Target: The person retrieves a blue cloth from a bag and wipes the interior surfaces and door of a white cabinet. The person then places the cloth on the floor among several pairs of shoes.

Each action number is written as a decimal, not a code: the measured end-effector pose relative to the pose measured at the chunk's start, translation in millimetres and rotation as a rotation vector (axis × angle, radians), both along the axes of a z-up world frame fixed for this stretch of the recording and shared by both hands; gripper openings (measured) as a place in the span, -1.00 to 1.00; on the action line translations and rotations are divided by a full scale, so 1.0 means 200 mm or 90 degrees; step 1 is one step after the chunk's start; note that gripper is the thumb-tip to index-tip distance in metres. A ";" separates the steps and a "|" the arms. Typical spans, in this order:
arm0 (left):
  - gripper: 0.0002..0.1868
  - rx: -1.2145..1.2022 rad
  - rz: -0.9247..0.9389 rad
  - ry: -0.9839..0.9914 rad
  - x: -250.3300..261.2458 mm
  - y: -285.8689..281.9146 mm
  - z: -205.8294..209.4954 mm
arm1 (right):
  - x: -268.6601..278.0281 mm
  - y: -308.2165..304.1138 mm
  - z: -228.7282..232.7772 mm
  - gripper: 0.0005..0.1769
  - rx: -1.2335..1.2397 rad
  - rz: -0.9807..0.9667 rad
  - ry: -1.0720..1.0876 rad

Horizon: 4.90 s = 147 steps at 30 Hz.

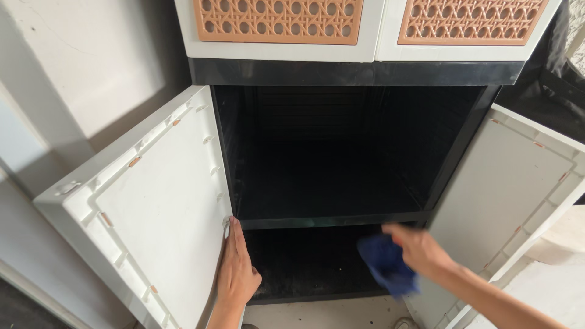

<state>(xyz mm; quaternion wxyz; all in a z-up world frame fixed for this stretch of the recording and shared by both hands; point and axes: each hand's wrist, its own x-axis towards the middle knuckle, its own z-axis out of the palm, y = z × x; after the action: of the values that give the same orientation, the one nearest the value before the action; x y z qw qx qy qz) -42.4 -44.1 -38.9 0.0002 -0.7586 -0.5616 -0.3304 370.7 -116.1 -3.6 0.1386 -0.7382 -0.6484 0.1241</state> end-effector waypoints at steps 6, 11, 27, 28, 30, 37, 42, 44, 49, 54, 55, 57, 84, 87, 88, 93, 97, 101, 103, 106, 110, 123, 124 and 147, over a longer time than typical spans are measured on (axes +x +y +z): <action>0.19 0.034 0.015 -0.003 0.05 -0.03 0.00 | -0.12 0.21 0.37 -0.47 0.344 -0.008 0.053; -0.03 0.033 -0.036 0.010 0.14 -0.03 0.02 | -0.21 0.31 0.25 -0.46 0.250 0.005 -0.118; -0.29 0.043 0.102 0.146 0.43 0.63 0.04 | -0.15 0.85 0.02 -0.15 -0.068 -0.038 -0.281; -0.28 0.022 0.104 0.134 0.44 0.64 0.03 | -0.14 0.92 0.03 -0.15 -0.073 -0.058 -0.268; -0.24 0.026 0.114 0.168 0.43 0.66 0.03 | -0.13 1.07 0.02 -0.15 -0.062 -0.076 -0.250; -0.18 -0.006 0.122 0.151 0.45 0.70 0.04 | 0.02 1.61 -0.01 -0.19 -0.086 -0.108 -0.195; -0.26 -0.001 0.111 0.108 0.45 0.71 0.05 | -0.02 1.92 0.00 -0.23 -0.092 -0.148 -0.185; -0.28 -0.012 0.110 0.098 0.45 0.73 0.05 | -0.12 2.02 -0.02 -0.24 -0.074 -0.120 -0.184; -0.29 -0.005 0.104 0.081 0.43 0.78 -0.03 | -0.55 2.27 -0.06 -0.28 -0.026 0.006 -0.117; -0.24 0.065 0.068 0.076 0.40 0.87 -0.17 | -0.87 2.47 -0.10 -0.28 -0.006 0.057 -0.094; -0.23 0.082 0.059 0.071 0.40 0.88 -0.20 | -0.91 2.51 -0.11 -0.28 0.001 0.068 -0.098; -0.23 0.111 0.059 0.078 0.40 0.91 -0.25 | -1.01 2.57 -0.15 -0.33 0.051 0.140 -0.115; -0.12 0.171 -0.066 -0.238 0.09 -0.09 -0.11 | -1.03 0.71 0.21 -0.43 0.049 0.577 0.339; -0.13 0.219 -0.080 -0.241 0.01 -0.06 -0.29 | -0.85 0.73 0.30 -0.25 -0.054 0.216 0.141; -0.14 0.216 -0.081 -0.245 -0.02 -0.04 -0.36 | -0.81 0.76 0.32 -0.19 -0.059 0.104 0.123; -0.21 0.191 -0.089 -0.217 -0.08 0.02 -0.71 | -0.92 1.03 0.26 -0.30 -0.025 0.057 0.069; -0.36 0.218 -0.034 -0.189 -0.12 0.14 -0.99 | -1.22 1.32 0.14 -0.38 0.026 0.028 0.251; -0.63 0.386 0.145 -0.216 -0.05 0.39 -1.29 | -1.48 1.56 0.06 -0.42 0.120 0.073 0.149; -0.48 0.140 0.169 -0.252 -0.09 0.51 -1.38 | -1.57 1.64 0.05 -0.40 0.173 0.141 0.064; -0.47 0.117 0.212 -0.340 -0.09 0.54 -1.41 | -1.60 1.65 0.03 -0.36 0.103 0.195 -0.011; -0.61 0.205 0.154 -0.443 0.01 0.36 -1.20 | -1.36 1.48 0.03 -0.33 0.040 0.267 -0.071; -0.15 0.004 -0.066 -0.211 -0.03 0.01 -0.52 | -1.44 1.24 0.18 -0.40 0.043 0.231 -0.037; -0.15 -0.001 -0.064 -0.220 -0.03 0.00 -0.49 | -1.49 1.25 0.19 -0.41 0.022 0.233 -0.084; -0.30 -0.028 0.019 -0.228 0.30 0.01 -0.18 | -0.84 0.68 0.21 -0.35 0.004 0.114 -0.006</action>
<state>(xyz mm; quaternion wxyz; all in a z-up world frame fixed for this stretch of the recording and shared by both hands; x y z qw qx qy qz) 17.1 -41.5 -74.8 -0.1114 -0.6790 -0.5708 -0.4481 201.8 20.1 38.6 0.1263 -0.6771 -0.7130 0.1308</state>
